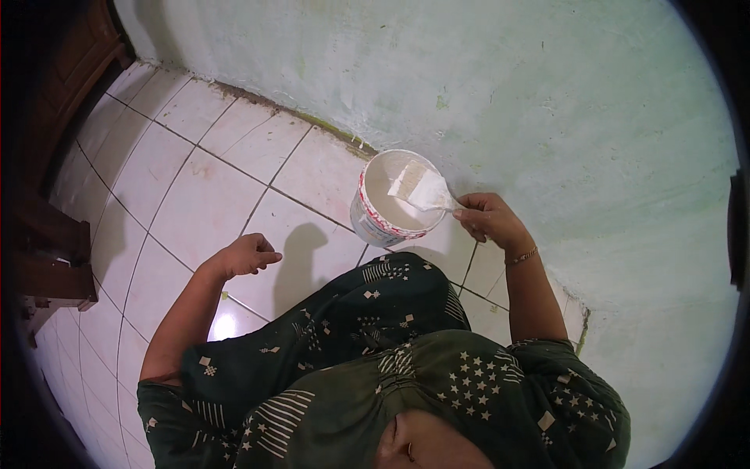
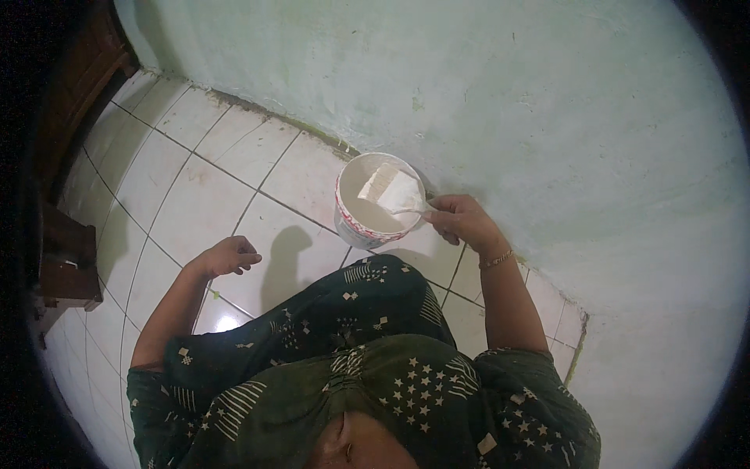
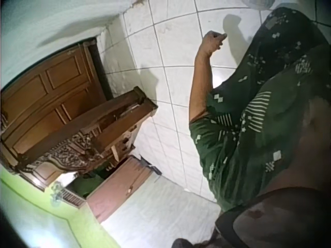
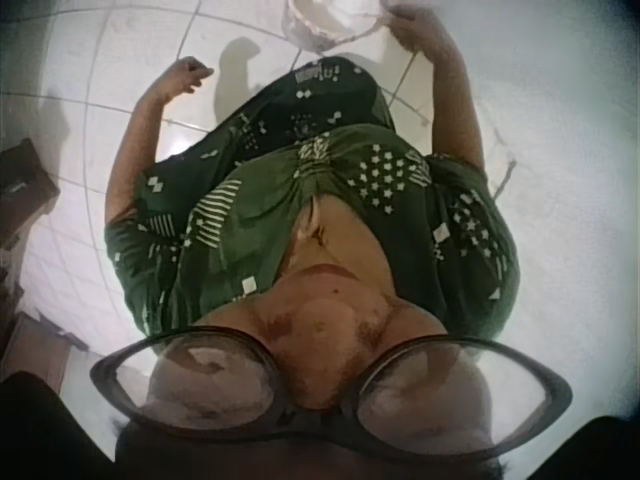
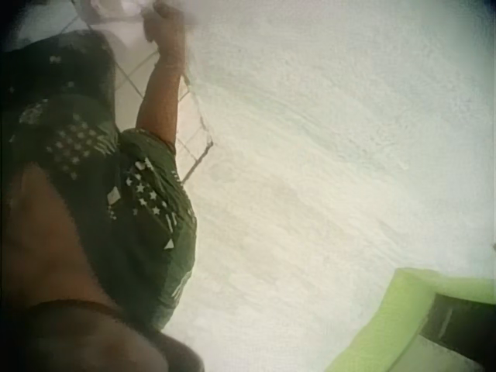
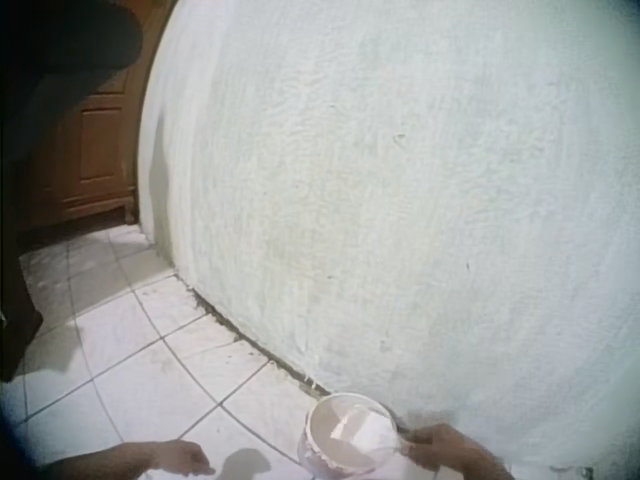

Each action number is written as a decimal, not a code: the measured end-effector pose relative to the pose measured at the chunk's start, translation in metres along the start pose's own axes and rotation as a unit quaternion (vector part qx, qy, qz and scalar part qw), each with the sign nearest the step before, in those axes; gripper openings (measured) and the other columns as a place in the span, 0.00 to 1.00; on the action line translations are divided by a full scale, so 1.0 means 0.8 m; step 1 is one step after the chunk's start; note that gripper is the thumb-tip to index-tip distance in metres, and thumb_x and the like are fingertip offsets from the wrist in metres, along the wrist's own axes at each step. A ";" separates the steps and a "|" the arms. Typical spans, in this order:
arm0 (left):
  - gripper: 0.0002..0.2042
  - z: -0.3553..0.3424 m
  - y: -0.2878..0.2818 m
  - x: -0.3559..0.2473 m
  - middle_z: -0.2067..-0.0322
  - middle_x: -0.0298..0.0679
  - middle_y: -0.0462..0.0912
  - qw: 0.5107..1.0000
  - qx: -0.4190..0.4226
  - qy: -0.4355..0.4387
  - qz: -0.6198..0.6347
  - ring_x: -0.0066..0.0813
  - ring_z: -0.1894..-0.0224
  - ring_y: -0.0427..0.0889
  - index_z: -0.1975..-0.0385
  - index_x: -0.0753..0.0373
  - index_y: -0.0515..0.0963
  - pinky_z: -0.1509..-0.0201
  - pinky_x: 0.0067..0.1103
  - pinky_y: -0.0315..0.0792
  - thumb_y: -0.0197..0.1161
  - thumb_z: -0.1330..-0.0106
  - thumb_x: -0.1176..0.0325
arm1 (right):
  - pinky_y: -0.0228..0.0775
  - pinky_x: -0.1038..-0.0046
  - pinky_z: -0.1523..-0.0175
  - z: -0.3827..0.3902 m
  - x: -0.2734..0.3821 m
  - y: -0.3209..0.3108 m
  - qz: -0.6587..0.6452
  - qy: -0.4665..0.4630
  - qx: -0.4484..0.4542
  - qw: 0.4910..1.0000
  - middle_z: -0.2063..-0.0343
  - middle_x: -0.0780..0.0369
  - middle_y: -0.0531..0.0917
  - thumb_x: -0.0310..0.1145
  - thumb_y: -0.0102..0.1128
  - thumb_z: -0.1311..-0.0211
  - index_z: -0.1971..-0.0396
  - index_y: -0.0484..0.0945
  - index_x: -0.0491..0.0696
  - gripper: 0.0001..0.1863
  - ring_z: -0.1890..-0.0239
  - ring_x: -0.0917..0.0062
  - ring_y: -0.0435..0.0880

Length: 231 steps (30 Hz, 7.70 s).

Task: The person paints a wall by repeatedly dipping a paintbrush into a bucket of paint and applying the paint onto the wall.

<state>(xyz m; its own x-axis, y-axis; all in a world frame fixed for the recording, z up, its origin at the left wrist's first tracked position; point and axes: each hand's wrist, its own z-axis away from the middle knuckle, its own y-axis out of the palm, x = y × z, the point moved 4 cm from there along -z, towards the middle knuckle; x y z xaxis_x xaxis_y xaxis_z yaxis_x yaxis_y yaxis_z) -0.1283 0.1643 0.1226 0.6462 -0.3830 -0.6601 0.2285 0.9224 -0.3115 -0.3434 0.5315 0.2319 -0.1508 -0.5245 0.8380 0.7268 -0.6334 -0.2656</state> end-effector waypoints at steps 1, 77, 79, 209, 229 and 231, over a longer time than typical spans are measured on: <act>0.19 0.000 -0.002 0.000 0.71 0.42 0.77 1.000 -0.003 -0.003 0.005 0.26 0.69 0.76 0.66 0.71 0.72 0.69 0.21 0.73 0.63 0.44 0.57 | 0.53 0.82 0.84 0.001 -0.011 0.000 -0.047 -0.011 0.019 0.999 0.87 0.68 0.70 0.31 0.59 0.45 0.72 0.76 0.41 0.09 0.88 0.88 0.63; 0.20 0.030 -0.018 0.029 0.65 0.45 0.77 1.000 -0.008 -0.002 0.017 0.31 0.63 0.78 0.62 0.72 0.71 0.64 0.24 0.76 0.61 0.41 0.59 | 0.73 0.64 0.58 -0.171 0.016 0.111 0.695 -0.069 -0.058 0.713 0.68 0.52 0.82 0.30 0.48 0.48 0.71 0.82 0.45 0.12 0.64 0.62 0.82; 0.20 0.025 -0.015 0.032 0.65 0.45 0.77 1.000 -0.001 -0.004 0.015 0.31 0.63 0.78 0.62 0.72 0.71 0.64 0.24 0.76 0.62 0.42 0.59 | 0.73 0.63 0.56 -0.182 -0.001 0.109 0.672 -0.054 -0.054 0.736 0.65 0.51 0.82 0.30 0.48 0.47 0.68 0.82 0.45 0.13 0.61 0.61 0.82; 0.35 -0.074 0.093 -0.160 0.45 0.53 0.58 0.918 0.096 0.051 0.382 0.40 0.55 0.71 0.43 0.74 0.54 0.53 0.32 0.70 0.56 0.39 0.51 | 0.71 0.67 0.65 0.037 0.101 -0.068 0.414 -0.386 -0.344 0.749 0.71 0.56 0.80 0.29 0.59 0.47 0.67 0.79 0.49 0.07 0.70 0.62 0.79; 0.54 -0.099 0.065 -0.144 0.61 0.50 0.70 0.873 0.004 -0.005 0.488 0.38 0.59 0.70 0.48 0.82 0.59 0.51 0.31 0.66 0.45 0.52 0.25 | 0.70 0.65 0.71 -0.010 0.080 -0.034 0.367 -0.427 -0.358 0.745 0.74 0.57 0.78 0.33 0.55 0.44 0.69 0.76 0.44 0.08 0.75 0.61 0.78; 0.59 -0.097 0.031 -0.120 0.54 0.57 0.69 0.882 -0.032 -0.004 0.470 0.44 0.51 0.69 0.44 0.85 0.54 0.43 0.35 0.62 0.43 0.54 0.23 | 0.69 0.63 0.69 -0.011 0.070 -0.010 0.407 -0.350 -0.350 0.768 0.74 0.57 0.77 0.32 0.52 0.44 0.67 0.76 0.48 0.07 0.74 0.60 0.78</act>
<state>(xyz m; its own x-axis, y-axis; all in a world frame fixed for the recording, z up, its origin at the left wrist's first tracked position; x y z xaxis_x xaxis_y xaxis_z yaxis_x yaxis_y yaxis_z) -0.2410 0.2200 0.1254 0.5330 0.5501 -0.6429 -0.4530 0.8273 0.3322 -0.3634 0.5020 0.2771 0.7376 -0.6292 0.2451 -0.1849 -0.5372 -0.8229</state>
